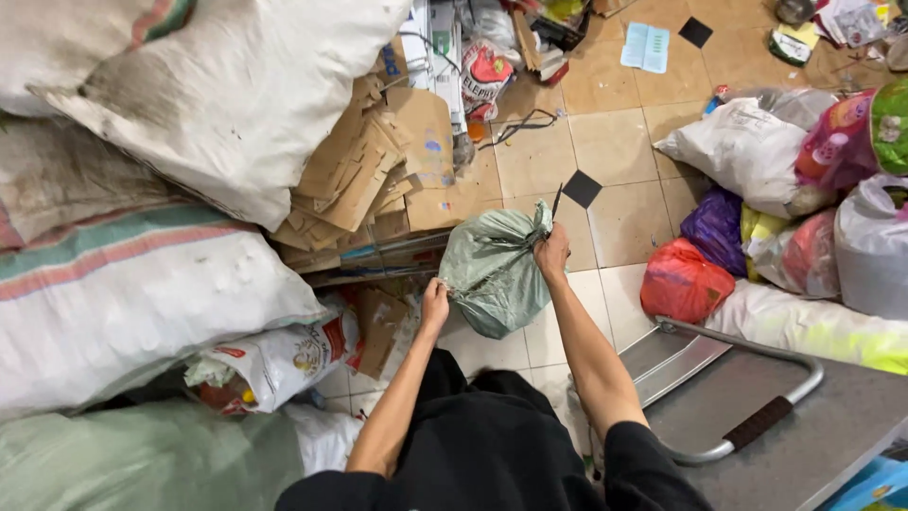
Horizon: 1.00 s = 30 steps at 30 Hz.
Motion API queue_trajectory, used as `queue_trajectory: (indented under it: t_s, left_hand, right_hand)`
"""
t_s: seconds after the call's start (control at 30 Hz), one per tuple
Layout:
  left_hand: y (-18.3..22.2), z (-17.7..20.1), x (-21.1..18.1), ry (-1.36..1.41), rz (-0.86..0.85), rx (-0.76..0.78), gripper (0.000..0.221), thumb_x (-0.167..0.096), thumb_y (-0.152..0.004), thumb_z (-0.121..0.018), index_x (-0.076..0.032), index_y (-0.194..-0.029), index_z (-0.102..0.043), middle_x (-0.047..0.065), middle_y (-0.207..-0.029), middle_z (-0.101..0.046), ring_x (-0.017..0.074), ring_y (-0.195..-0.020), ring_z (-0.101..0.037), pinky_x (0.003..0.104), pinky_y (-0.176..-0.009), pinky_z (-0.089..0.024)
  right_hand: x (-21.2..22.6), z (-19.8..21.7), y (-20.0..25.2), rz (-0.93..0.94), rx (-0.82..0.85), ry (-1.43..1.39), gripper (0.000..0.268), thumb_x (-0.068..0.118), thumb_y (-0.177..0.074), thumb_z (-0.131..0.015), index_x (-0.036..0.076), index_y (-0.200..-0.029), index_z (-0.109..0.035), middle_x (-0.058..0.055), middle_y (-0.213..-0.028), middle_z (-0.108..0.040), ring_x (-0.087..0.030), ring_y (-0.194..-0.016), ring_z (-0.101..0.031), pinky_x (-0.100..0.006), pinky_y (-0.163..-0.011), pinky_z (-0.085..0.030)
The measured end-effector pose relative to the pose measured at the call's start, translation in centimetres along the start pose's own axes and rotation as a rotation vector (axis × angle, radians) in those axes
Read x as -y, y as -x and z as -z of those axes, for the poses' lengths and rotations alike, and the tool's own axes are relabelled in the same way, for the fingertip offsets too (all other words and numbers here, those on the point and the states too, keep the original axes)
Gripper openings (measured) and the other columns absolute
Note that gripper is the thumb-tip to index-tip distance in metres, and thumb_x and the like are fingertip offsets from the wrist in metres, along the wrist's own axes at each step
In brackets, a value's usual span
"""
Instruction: The person sorts through various plastic bags and sacks in a cluttered room, picking up items like a white sack, a yellow bag, and a green sack. They move these items around, placing them on a blue weighing scale and stacking them among other piles of recyclables.
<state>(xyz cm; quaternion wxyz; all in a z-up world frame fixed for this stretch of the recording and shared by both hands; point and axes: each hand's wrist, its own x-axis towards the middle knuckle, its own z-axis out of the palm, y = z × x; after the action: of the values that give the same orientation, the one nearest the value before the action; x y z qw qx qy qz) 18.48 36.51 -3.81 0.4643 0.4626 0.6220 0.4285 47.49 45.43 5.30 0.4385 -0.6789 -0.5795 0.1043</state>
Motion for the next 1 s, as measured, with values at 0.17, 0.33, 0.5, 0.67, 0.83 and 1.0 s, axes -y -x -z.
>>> queue_trajectory:
  t_s: [0.17,0.33,0.5,0.67,0.83,1.0]
  left_hand:
    - [-0.1,-3.1,-3.1,0.135,0.094,0.154,0.022,-0.019,-0.107,-0.046,-0.002,-0.101,-0.058,0.01,-0.086,-0.06,0.0212,-0.08,-0.058,0.036,-0.076,-0.047]
    - [-0.9,-6.9,-4.4,0.056,0.056,0.066,0.023,-0.019,-0.108,-0.049,0.0,-0.099,-0.055,0.014,-0.083,-0.059,0.0269,-0.078,-0.059,0.041,-0.074,-0.047]
    - [-0.8,-9.7,-8.3,-0.168,0.141,-0.096,0.023,-0.026,-0.104,-0.055,-0.004,-0.103,-0.061,0.015,-0.086,-0.067,0.0292,-0.079,-0.066,0.04,-0.072,-0.05]
    - [-0.6,-10.9,-9.7,-0.122,0.359,-0.171,0.029,-0.029,-0.103,-0.055,-0.004,-0.116,-0.06,0.016,-0.104,-0.066,0.0333,-0.094,-0.065,0.043,-0.081,-0.05]
    - [2.3,-11.6,-9.3,-0.31,0.33,-0.303,0.034,-0.027,-0.101,-0.066,0.003,-0.117,-0.067,0.02,-0.118,-0.065,0.0358,-0.111,-0.065,0.044,-0.096,-0.052]
    - [4.9,-10.9,-9.5,-0.267,0.076,-0.47,0.052,-0.022,-0.09,-0.074,-0.001,-0.135,-0.059,0.018,-0.137,-0.057,0.0365,-0.129,-0.055,0.045,-0.106,-0.046]
  right_hand:
    - [-3.4,-0.9,-1.6,-0.106,0.08,-0.041,0.024,-0.001,-0.084,-0.053,0.001,-0.107,-0.062,-0.027,-0.093,-0.064,-0.049,-0.091,-0.061,-0.054,-0.078,-0.049]
    - [-6.0,-1.7,-4.7,0.098,0.121,-0.096,0.03,-0.003,-0.084,-0.052,0.001,-0.113,-0.06,-0.027,-0.1,-0.063,-0.051,-0.095,-0.058,-0.055,-0.081,-0.047]
    - [-9.7,-2.0,-6.2,0.218,0.383,-0.157,0.036,-0.001,-0.081,-0.063,0.002,-0.116,-0.056,-0.024,-0.102,-0.059,-0.047,-0.099,-0.057,-0.052,-0.087,-0.047]
    - [-6.9,2.8,-7.5,0.29,0.605,-0.251,0.057,0.005,-0.079,-0.075,-0.001,-0.131,-0.05,-0.025,-0.114,-0.059,-0.046,-0.106,-0.057,-0.05,-0.093,-0.047]
    - [-5.5,5.8,-6.8,0.315,0.617,-0.289,0.07,0.004,-0.081,-0.075,-0.003,-0.143,-0.044,-0.027,-0.13,-0.056,-0.044,-0.12,-0.055,-0.048,-0.104,-0.046]
    - [-4.9,6.7,-6.0,0.326,0.551,-0.271,0.074,0.001,-0.082,-0.074,-0.003,-0.148,-0.04,-0.028,-0.145,-0.049,-0.046,-0.135,-0.047,-0.048,-0.115,-0.039]
